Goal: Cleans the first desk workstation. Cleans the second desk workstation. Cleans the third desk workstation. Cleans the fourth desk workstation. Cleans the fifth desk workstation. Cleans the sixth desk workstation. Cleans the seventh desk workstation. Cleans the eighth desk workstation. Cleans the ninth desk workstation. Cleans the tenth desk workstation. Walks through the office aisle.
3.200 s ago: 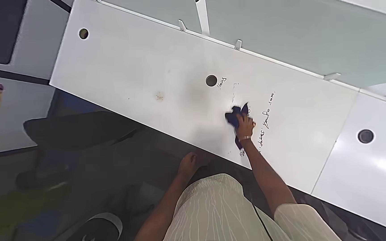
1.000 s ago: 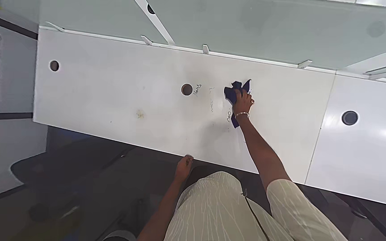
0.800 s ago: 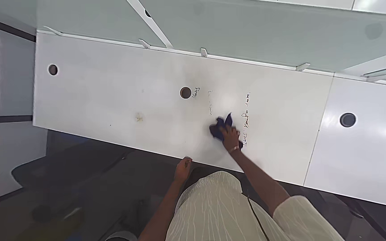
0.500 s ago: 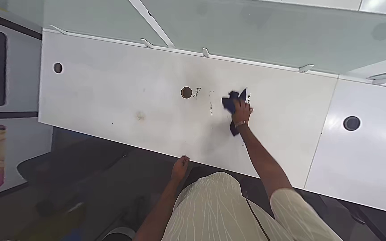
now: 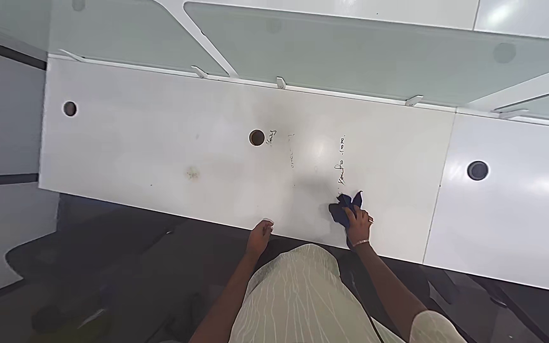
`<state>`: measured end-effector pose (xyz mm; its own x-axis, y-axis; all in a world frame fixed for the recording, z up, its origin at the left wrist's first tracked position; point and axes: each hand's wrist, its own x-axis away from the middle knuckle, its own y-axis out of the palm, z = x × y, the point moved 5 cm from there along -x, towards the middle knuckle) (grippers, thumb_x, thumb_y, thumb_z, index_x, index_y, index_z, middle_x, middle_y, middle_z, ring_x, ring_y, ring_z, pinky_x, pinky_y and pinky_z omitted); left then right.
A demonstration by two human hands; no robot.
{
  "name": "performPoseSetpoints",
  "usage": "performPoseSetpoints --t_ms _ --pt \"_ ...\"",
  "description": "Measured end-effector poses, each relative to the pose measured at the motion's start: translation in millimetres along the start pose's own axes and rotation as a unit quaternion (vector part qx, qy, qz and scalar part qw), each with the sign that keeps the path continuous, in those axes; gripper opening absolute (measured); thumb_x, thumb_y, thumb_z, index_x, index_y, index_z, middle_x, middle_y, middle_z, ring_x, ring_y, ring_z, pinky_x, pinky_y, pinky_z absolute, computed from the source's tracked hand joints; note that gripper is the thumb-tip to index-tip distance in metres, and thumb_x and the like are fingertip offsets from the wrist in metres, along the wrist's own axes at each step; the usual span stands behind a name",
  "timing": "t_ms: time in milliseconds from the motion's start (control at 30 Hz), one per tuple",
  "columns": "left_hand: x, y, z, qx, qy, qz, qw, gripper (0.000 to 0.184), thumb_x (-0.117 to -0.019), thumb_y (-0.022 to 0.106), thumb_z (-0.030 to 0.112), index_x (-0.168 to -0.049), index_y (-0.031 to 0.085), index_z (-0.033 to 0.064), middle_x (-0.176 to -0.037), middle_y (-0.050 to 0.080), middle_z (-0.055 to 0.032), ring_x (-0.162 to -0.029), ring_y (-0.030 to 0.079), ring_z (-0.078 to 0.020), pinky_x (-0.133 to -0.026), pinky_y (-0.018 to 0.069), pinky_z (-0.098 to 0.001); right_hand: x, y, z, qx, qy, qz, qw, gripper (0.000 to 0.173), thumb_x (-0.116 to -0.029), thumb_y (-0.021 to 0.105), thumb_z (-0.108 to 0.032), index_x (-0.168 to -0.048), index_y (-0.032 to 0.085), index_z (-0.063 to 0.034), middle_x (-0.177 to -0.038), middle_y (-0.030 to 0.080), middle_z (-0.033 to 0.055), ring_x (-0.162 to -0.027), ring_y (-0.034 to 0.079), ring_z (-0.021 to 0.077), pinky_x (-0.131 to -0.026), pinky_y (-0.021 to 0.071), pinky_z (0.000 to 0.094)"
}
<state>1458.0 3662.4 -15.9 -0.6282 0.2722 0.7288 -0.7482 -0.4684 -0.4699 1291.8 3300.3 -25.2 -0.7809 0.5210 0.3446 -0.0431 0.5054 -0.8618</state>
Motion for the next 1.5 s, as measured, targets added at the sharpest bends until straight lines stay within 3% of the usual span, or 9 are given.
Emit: performPoseSetpoints --t_ms 300,400,667,767,1033,1200,1333,1400,1500 --pt "-16 16 15 0.004 0.039 -0.028 0.999 0.027 -0.1052 0.049 0.016 -0.123 0.065 0.0026 -0.102 0.071 -0.0126 -0.091 0.07 -0.0191 -0.087 0.0579 -0.0388 -281 -83 -84 -0.003 0.08 0.025 0.996 0.055 -0.0936 0.062 -0.007 -0.144 0.058 -0.0309 -0.15 0.051 0.0175 -0.131 0.048 0.0506 -0.096 0.0401 0.075" --pt "-11 14 27 0.017 0.057 -0.023 0.998 0.027 -0.1041 0.049 0.014 -0.122 0.065 0.0016 -0.1 0.071 -0.0127 -0.088 0.07 -0.0187 -0.085 0.0584 -0.0377 -246 -73 -80 -0.018 0.082 0.014 0.996 0.059 -0.0927 0.064 -0.009 -0.148 0.054 -0.0292 -0.153 0.046 0.0206 -0.132 0.047 0.0525 -0.096 0.0424 0.0745" --pt "-2 1 3 -0.002 0.007 -0.01 1.0 0.027 -0.1047 0.05 0.016 -0.122 0.065 0.0027 -0.102 0.071 -0.0136 -0.091 0.07 -0.0214 -0.088 0.057 -0.0418 50 28 -42 -0.02 0.09 -0.042 0.995 0.057 -0.0849 0.066 0.002 -0.133 0.067 -0.0284 -0.143 0.058 0.0201 -0.128 0.053 0.0494 -0.097 0.0437 0.0696" --pt "0 -4 -11 -0.009 -0.008 -0.009 1.0 0.028 -0.1052 0.05 0.018 -0.124 0.065 0.0033 -0.104 0.071 -0.0141 -0.092 0.071 -0.0227 -0.091 0.0566 -0.0435 4 18 -45 -0.004 0.098 -0.036 0.995 0.056 -0.0889 0.062 0.0 -0.138 0.065 -0.0274 -0.146 0.055 0.0222 -0.13 0.051 0.0508 -0.101 0.0409 0.07" --pt "5 -3 -19 -0.022 -0.024 -0.012 0.999 0.028 -0.1056 0.049 0.02 -0.123 0.067 0.0055 -0.101 0.071 -0.0129 -0.09 0.069 -0.0227 -0.089 0.0554 -0.044 -297 -85 -79 0.003 0.155 0.083 0.984 0.064 -0.0909 0.063 -0.012 -0.152 0.048 -0.0265 -0.158 0.04 0.0222 -0.137 0.043 0.0506 -0.099 0.0411 0.0718" --pt "10 -9 -34 0.026 -0.027 0.037 0.999 0.028 -0.1054 0.05 0.02 -0.12 0.067 0.0041 -0.096 0.071 -0.0124 -0.085 0.068 -0.0204 -0.084 0.0563 -0.0413 -188 -14 -144 -0.022 0.034 -0.045 0.998 0.056 -0.0945 0.06 -0.012 -0.149 0.053 -0.0211 -0.154 0.044 0.0268 -0.134 0.046 0.0529 -0.103 0.0393 0.0732" --pt "9 -9 -41 0.014 -0.05 0.018 0.998 0.028 -0.1053 0.05 0.019 -0.123 0.066 0.0033 -0.101 0.071 -0.0147 -0.09 0.07 -0.0241 -0.088 0.056 -0.045 -55 61 -187 -0.002 -0.194 -0.171 0.966 0.058 -0.0922 0.056 -0.001 -0.14 0.062 -0.0324 -0.149 0.055 0.0154 -0.134 0.051 0.0453 -0.104 0.0403 0.0674" --pt "11 -14 -40 0.012 -0.043 0.023 0.999 0.027 -0.1045 0.051 0.018 -0.122 0.067 0.0033 -0.1 0.071 -0.0144 -0.088 0.069 -0.0237 -0.088 0.0559 -0.0442 -66 57 -186 0.007 -0.246 -0.205 0.947 0.059 -0.0939 0.054 0.0 -0.142 0.059 -0.034 -0.15 0.054 0.0156 -0.134 0.05 0.0461 -0.107 0.0358 0.0697" --pt "12 -23 -39 0.017 -0.038 0.042 0.998 0.027 -0.1041 0.052 0.018 -0.121 0.067 0.0042 -0.098 0.071 -0.0138 -0.087 0.069 -0.0226 -0.086 0.0562 -0.043 -164 10 -183 0.014 -0.128 -0.113 0.985 0.055 -0.0947 0.056 -0.004 -0.144 0.058 -0.0274 -0.15 0.051 0.0216 -0.132 0.051 0.0496 -0.105 0.0378 0.0718"
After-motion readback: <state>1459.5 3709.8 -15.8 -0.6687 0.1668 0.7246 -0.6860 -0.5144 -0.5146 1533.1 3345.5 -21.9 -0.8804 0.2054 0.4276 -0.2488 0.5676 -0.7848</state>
